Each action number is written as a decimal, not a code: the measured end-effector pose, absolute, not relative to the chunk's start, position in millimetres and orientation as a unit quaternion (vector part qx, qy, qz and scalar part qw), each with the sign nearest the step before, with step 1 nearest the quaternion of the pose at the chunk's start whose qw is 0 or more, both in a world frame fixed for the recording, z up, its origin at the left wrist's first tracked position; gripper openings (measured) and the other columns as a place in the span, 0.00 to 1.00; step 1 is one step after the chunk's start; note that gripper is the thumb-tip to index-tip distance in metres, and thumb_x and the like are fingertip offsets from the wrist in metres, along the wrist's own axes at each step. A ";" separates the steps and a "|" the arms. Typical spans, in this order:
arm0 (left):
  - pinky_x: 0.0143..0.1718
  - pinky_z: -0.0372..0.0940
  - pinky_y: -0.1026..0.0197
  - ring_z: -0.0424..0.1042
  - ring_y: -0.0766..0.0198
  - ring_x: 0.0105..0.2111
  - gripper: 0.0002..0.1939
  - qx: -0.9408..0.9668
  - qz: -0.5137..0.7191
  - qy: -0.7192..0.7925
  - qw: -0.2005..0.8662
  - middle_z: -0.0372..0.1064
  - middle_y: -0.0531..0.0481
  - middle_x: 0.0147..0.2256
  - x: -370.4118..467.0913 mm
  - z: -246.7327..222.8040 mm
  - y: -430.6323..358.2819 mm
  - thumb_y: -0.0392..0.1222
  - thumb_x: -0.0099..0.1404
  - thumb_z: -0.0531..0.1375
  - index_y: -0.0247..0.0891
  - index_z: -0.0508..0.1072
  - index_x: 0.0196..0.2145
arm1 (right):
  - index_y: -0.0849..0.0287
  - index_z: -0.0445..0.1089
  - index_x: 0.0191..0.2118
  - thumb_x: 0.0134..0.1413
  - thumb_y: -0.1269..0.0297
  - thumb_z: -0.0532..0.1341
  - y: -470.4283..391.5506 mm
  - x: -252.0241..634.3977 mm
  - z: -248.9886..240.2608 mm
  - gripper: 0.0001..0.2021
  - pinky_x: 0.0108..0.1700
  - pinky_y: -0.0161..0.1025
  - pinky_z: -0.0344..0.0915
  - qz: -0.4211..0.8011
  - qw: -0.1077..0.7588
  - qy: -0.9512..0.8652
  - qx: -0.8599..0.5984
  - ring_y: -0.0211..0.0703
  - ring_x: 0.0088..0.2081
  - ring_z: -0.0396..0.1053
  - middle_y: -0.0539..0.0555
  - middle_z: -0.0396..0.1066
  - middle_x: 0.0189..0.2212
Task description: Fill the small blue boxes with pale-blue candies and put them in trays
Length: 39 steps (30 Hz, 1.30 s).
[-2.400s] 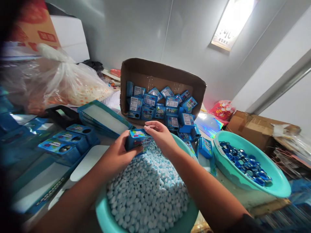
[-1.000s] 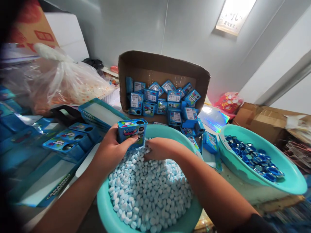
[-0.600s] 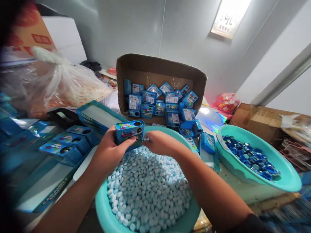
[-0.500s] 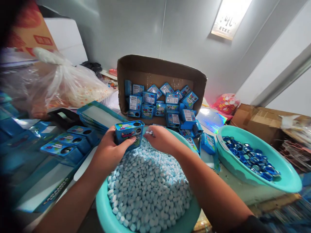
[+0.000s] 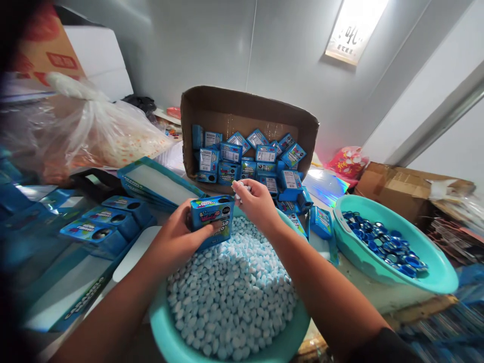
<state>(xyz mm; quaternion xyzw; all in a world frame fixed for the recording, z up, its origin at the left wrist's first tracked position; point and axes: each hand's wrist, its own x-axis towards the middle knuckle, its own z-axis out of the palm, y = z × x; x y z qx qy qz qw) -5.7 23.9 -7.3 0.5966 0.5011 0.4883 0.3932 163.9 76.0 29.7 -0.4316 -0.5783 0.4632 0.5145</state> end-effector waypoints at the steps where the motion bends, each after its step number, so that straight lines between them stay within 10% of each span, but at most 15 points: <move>1: 0.42 0.66 0.57 0.73 0.55 0.42 0.18 0.598 0.487 0.499 0.395 0.74 0.51 0.40 -5.7 -7.1 24.0 0.47 0.58 0.66 0.40 0.68 0.44 | 0.58 0.69 0.31 0.49 0.44 0.68 75.9 163.9 29.2 0.20 0.23 0.32 0.51 0.458 0.521 -0.580 -0.428 0.32 0.22 0.58 0.45 0.61 0.21; 11: 0.41 0.67 0.59 0.74 0.56 0.40 0.18 0.617 0.475 0.482 0.400 0.74 0.52 0.39 -6.4 -9.7 23.2 0.47 0.58 0.66 0.40 0.67 0.44 | 0.59 0.69 0.30 0.55 0.45 0.64 81.1 168.2 20.3 0.19 0.23 0.32 0.53 0.342 0.533 -0.631 -0.448 0.33 0.22 0.58 0.46 0.62 0.20; 39: 0.45 0.64 0.57 0.72 0.55 0.44 0.22 0.752 0.293 0.462 0.368 0.72 0.53 0.46 -9.5 0.3 9.0 0.55 0.67 0.58 0.47 0.62 0.55 | 0.58 0.66 0.28 0.48 0.44 0.69 68.3 155.1 33.7 0.21 0.19 0.31 0.46 0.488 0.585 -0.524 -0.380 0.29 0.18 0.51 0.44 0.59 0.19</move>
